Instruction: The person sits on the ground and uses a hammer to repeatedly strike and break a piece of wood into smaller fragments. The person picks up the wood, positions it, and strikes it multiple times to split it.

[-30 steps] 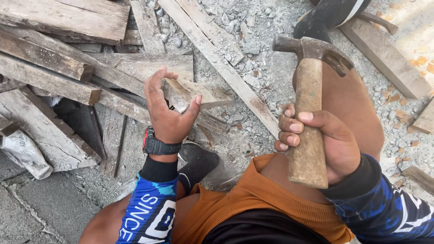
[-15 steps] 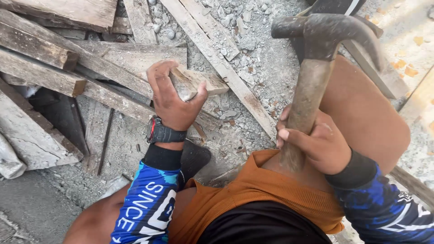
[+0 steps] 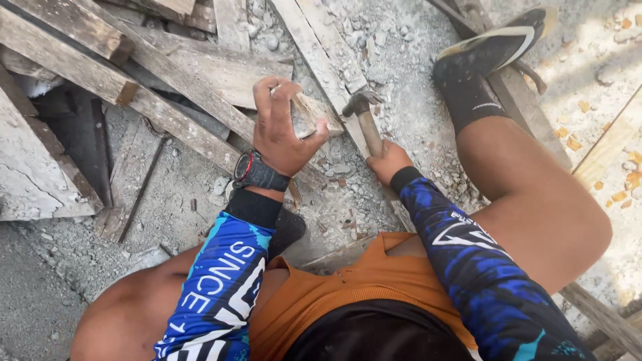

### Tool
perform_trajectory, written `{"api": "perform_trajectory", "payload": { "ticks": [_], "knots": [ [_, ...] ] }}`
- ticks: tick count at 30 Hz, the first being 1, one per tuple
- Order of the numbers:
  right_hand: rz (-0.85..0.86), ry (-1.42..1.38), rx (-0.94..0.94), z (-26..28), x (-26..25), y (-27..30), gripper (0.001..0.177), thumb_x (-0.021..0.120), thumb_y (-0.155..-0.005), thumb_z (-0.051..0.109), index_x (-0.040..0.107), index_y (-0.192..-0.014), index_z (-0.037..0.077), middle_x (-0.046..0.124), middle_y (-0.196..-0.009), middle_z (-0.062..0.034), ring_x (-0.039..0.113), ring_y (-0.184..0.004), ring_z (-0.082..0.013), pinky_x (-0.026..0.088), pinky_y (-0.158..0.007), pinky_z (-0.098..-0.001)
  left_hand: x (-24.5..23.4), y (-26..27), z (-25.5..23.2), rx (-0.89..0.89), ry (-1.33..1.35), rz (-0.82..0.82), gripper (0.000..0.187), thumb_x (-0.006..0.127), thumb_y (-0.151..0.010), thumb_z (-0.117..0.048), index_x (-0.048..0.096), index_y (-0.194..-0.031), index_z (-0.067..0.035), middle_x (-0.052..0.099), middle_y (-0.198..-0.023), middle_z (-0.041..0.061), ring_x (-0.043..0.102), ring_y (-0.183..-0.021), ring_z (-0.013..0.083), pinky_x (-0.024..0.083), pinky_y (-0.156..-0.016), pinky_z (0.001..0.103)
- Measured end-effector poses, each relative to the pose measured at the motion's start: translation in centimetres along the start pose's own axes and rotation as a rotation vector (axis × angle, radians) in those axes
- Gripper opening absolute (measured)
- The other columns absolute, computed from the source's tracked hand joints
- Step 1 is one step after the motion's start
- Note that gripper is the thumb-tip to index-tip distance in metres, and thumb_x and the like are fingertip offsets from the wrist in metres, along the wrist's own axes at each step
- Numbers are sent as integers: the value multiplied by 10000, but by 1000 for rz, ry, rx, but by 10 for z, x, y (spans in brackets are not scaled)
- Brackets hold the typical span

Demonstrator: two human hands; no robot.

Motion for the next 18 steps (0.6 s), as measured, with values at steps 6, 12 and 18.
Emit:
{"api": "perform_trajectory", "payload": {
  "ticks": [6, 12, 18],
  "knots": [
    [-339, -428, -336, 59, -46, 50, 298, 705, -868, 239, 598, -1021, 6, 661, -728, -228, 690, -755, -383, 515, -656, -463, 7, 3, -8, -56, 24, 45, 517, 803, -746, -250, 499, -1160, -197, 432, -1249, 148, 691, -999, 437, 613, -821, 561],
    [28, -97, -8, -16, 27, -25, 344, 702, -723, 264, 683, -1021, 92, 726, -683, -127, 745, -698, -308, 604, -684, -450, 9, 16, 17, -137, -52, 59, 589, 850, -742, -361, 501, -1195, -217, 439, -1314, 155, 691, -1035, 469, 597, -871, 577],
    [-209, -180, -221, 47, -24, 15, 438, 677, -856, 299, 566, -1211, 69, 716, -999, -225, 684, -937, -398, 556, -834, -507, 8, -1, 4, -157, -119, 98, 585, 849, -741, -225, 490, -1202, -193, 433, -1326, 145, 693, -972, 425, 626, -789, 524]
  ]
}}
Point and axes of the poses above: each hand's wrist, its own y-axis away from the middle knuckle, its own x-axis out of the palm, z = x × y, the point moved 9 cm from there along -y, towards the middle knuckle
